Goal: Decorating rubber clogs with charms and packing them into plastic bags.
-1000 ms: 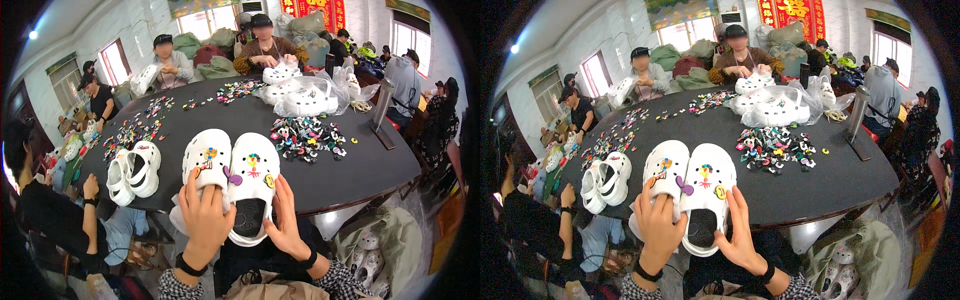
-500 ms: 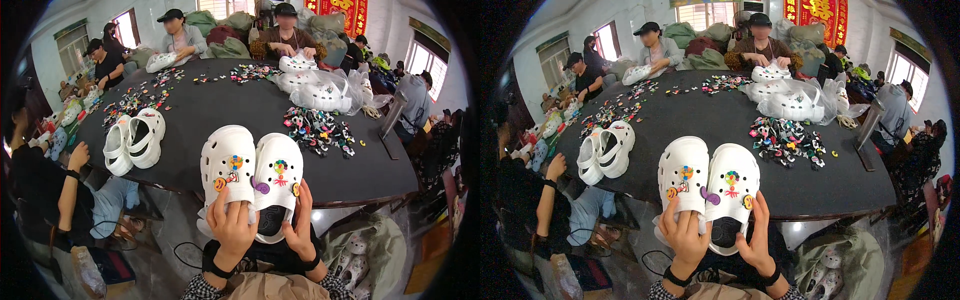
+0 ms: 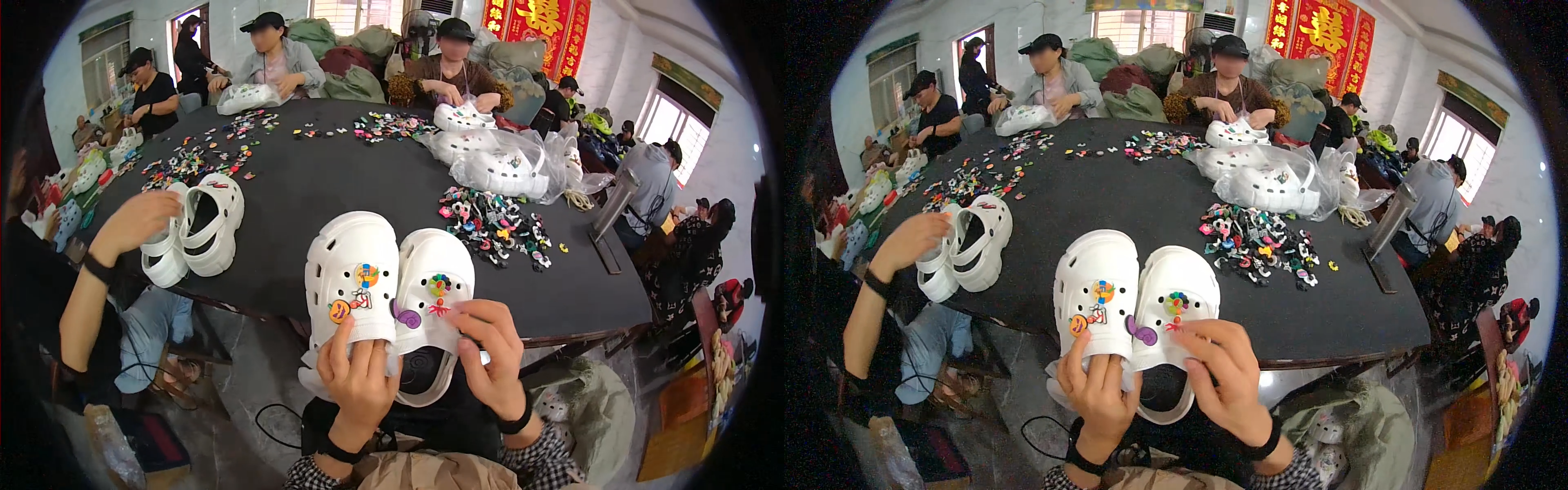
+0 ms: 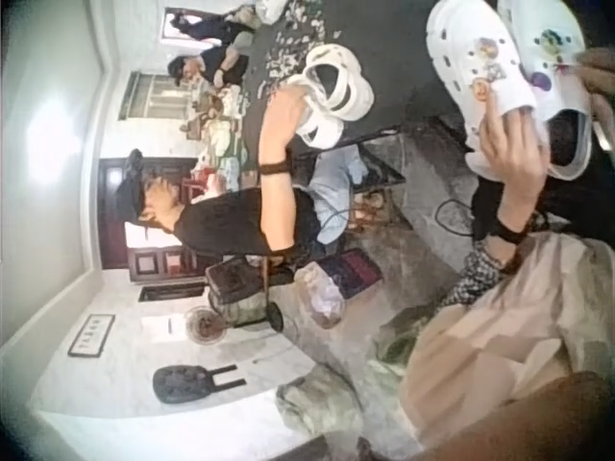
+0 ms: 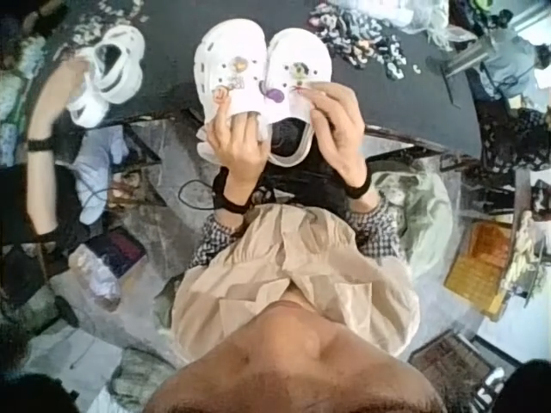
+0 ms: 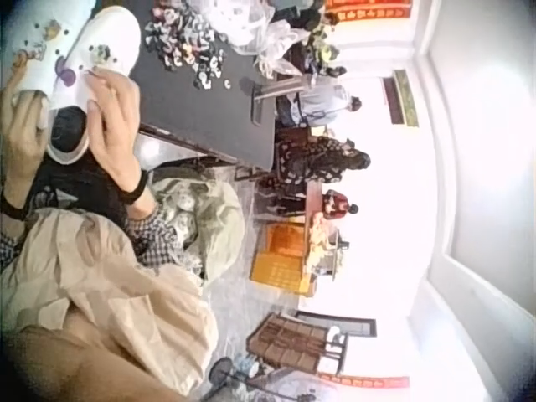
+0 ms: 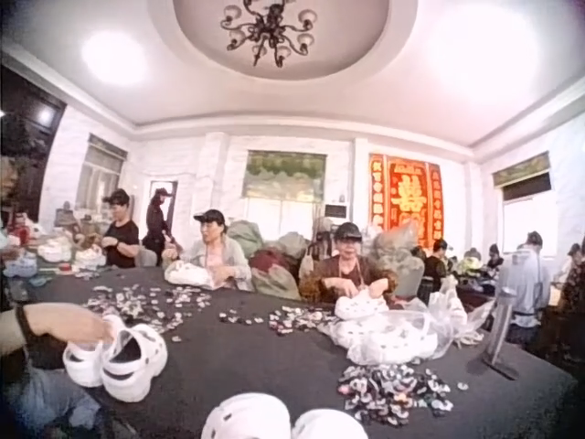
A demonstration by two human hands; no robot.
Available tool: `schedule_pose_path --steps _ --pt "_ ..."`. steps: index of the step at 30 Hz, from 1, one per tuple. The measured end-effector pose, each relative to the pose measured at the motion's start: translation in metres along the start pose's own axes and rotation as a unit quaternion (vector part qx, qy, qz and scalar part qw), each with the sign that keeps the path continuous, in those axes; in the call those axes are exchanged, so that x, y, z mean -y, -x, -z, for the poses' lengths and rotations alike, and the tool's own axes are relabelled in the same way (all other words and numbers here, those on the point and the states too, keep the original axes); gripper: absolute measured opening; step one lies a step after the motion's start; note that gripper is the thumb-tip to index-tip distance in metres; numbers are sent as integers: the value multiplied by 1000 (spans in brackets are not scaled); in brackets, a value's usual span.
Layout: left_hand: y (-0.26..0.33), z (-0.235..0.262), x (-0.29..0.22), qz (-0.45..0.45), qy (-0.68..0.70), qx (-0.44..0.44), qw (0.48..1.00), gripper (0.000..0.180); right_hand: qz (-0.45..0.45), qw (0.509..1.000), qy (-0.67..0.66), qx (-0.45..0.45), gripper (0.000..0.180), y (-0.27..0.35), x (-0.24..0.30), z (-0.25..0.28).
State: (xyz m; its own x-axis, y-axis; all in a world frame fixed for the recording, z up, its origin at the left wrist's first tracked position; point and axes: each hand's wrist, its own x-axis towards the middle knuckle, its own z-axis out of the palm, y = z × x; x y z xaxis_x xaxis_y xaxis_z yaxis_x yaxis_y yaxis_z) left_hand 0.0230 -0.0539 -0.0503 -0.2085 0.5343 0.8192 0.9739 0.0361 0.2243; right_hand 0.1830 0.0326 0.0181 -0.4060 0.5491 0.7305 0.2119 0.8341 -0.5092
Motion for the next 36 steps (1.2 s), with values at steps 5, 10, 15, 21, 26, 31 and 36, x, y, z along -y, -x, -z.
schedule_pose_path --steps 5,10,15,21,26,31,36 --pt "3 -2 -2 -5 -17 -7 1000 30 244 947 58 198 39 -76 19 -28" --pt "0 -8 -1 -1 -9 -12 1000 32 324 900 177 230 35 -83 5 -52" --pt "3 -2 -1 -2 -38 -4 999 34 337 904 149 218 32 -70 1 -51" --pt "4 -4 -2 -4 -43 12 999 35 332 920 88 190 25 -67 -9 -55" --pt "3 -4 -5 -4 -44 10 999 35 304 932 48 192 20 -67 -8 -52" --pt "-1 -3 -5 20 -22 14 999 36 317 932 48 169 20 -70 -16 -58" --pt "-7 0 -3 22 11 36 999 35 366 912 77 166 18 -74 -16 -58"
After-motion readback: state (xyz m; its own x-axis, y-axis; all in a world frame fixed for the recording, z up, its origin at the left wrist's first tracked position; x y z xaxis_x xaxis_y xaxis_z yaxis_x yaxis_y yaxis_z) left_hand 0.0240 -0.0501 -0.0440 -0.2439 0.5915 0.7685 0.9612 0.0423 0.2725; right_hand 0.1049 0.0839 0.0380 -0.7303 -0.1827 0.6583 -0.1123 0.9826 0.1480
